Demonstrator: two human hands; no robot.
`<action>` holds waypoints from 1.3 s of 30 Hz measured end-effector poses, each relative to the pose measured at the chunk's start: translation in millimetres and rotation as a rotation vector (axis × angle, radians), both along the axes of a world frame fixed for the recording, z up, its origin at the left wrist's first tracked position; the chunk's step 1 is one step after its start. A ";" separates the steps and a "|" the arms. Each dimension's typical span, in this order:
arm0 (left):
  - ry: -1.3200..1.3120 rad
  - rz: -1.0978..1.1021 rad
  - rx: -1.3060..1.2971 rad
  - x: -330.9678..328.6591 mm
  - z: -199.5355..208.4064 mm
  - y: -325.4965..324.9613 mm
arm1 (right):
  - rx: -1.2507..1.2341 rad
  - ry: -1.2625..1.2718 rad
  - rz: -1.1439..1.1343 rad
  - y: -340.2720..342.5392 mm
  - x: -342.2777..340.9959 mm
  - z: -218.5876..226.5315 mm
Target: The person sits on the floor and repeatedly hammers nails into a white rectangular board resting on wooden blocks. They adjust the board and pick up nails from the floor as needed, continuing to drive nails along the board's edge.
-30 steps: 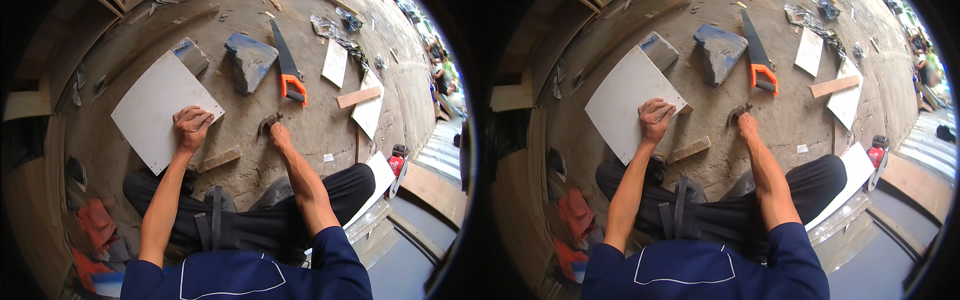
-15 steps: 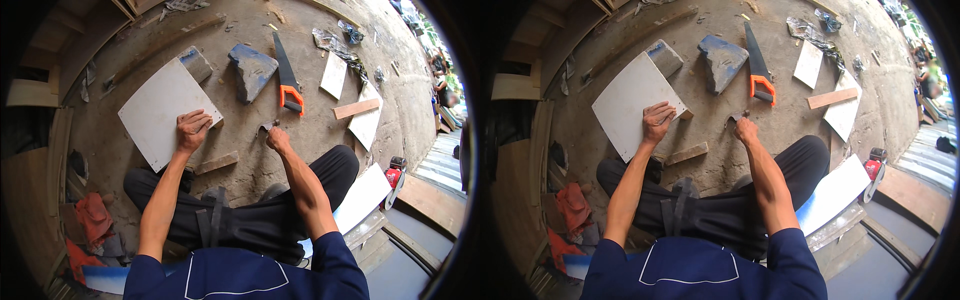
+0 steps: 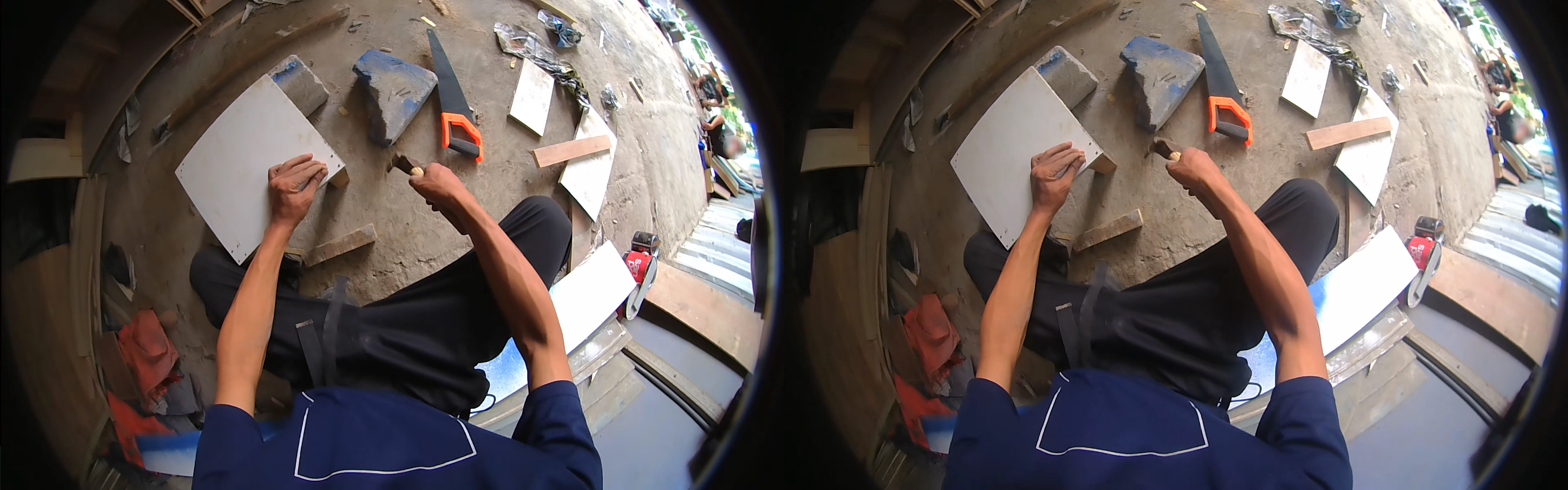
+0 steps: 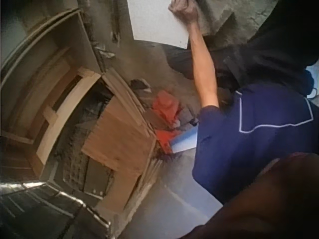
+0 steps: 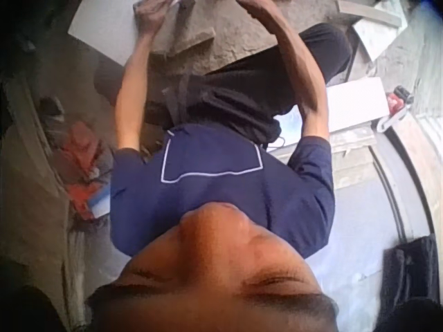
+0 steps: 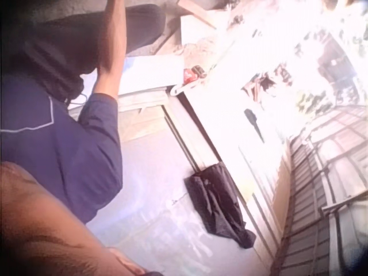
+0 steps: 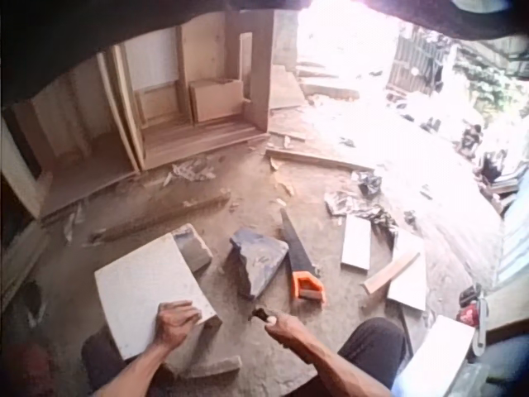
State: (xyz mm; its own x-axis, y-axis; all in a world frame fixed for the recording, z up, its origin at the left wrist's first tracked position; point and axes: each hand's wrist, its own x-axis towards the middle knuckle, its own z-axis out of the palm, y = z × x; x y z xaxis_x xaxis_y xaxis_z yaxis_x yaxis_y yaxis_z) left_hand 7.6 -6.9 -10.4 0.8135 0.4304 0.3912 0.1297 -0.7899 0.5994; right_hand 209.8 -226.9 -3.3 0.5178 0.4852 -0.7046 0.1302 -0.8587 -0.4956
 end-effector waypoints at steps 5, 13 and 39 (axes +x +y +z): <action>-0.009 -0.007 -0.020 0.1 0.9 -0.3 | 0.231 0.156 -0.188 5.8 -17.3 16.0; -0.017 0.000 -0.010 -0.8 -1.5 0.6 | 0.282 0.152 -0.183 4.9 -27.2 12.0; 0.003 0.150 0.079 -0.6 -3.2 -16.6 | 0.679 0.020 -0.033 15.2 -54.5 30.5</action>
